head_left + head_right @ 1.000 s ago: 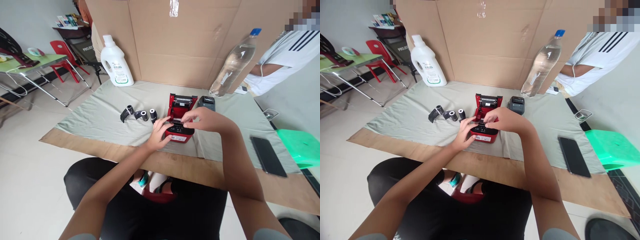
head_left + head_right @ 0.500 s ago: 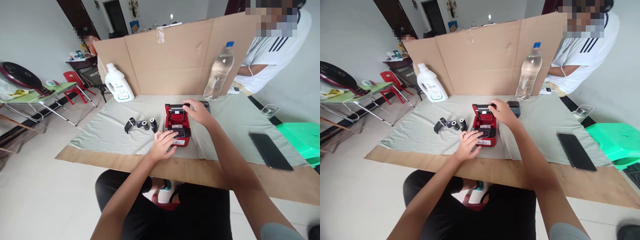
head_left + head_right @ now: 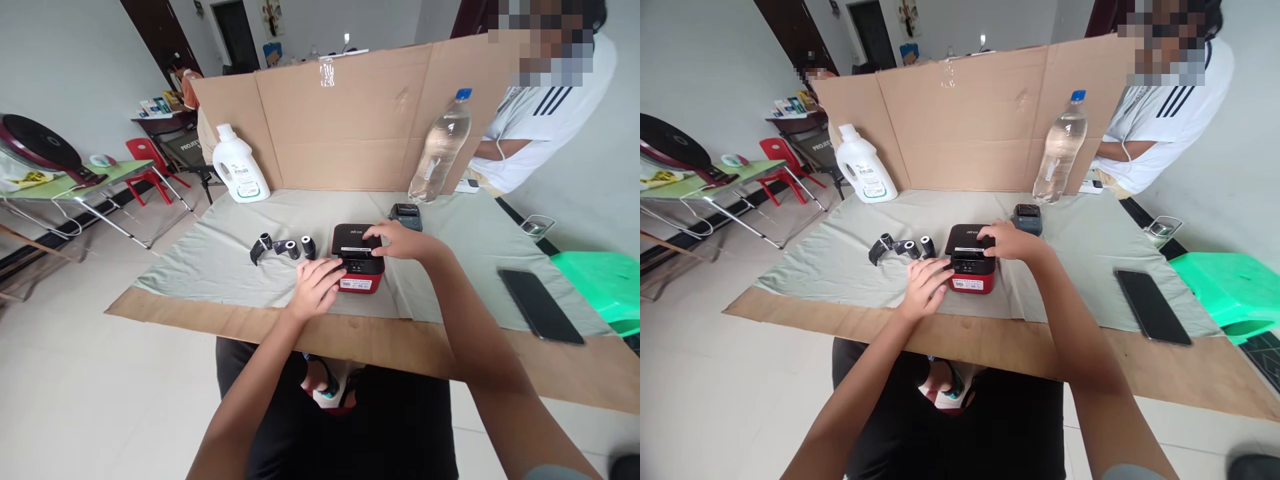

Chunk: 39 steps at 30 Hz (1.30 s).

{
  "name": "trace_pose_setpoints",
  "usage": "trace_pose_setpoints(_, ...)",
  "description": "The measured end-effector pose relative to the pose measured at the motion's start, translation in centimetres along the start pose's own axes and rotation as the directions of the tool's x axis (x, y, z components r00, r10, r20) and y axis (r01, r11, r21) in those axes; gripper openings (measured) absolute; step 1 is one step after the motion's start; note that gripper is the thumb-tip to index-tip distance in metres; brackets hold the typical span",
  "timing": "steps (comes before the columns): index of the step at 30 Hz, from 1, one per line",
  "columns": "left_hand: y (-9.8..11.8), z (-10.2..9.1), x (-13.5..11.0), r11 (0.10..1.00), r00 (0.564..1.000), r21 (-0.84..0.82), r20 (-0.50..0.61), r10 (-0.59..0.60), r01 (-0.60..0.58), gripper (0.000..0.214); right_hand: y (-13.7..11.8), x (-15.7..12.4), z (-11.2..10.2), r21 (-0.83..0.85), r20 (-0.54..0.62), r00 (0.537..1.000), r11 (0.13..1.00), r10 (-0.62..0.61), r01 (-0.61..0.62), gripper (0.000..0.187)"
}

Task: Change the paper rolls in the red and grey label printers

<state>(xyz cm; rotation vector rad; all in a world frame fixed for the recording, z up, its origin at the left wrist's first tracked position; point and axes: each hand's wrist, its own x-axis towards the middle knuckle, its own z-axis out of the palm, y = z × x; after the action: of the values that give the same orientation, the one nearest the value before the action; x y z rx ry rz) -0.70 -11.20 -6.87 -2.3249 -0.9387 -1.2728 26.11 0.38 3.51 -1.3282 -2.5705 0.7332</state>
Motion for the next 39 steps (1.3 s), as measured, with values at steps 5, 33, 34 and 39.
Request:
trace_pose_setpoints(5, -2.2, -0.8, -0.8, 0.935, 0.96, -0.221, 0.012, -0.28, 0.276, 0.027, 2.4, -0.2, 0.7, 0.369, 0.049, 0.98, 0.909, 0.191, -0.195, 0.115)
trace_pose_setpoints(33, -1.9, 2.9, 4.9, -0.168, 0.259, -0.619, 0.538, -0.802, 0.767, 0.045, 0.5, 0.1, 10.6, 0.874, -0.353, 0.903, 0.431, 0.245, 0.225, 0.085)
trace_pose_setpoints(34, -2.1, 3.3, 5.2, -0.227, 0.247, -0.606, 0.596, -0.764, 0.762, 0.05, 0.5, 0.1, 10.5, 0.865, -0.357, 0.9, 0.452, 0.251, 0.217, 0.086)
trace_pose_setpoints(39, -2.2, 4.0, 5.3, -0.291, 0.309, -0.681, 0.615, -0.726, 0.673, 0.049, 0.6, 0.1, 10.5, 0.848, -0.356, 0.901, 0.492, 0.249, 0.199, 0.088)
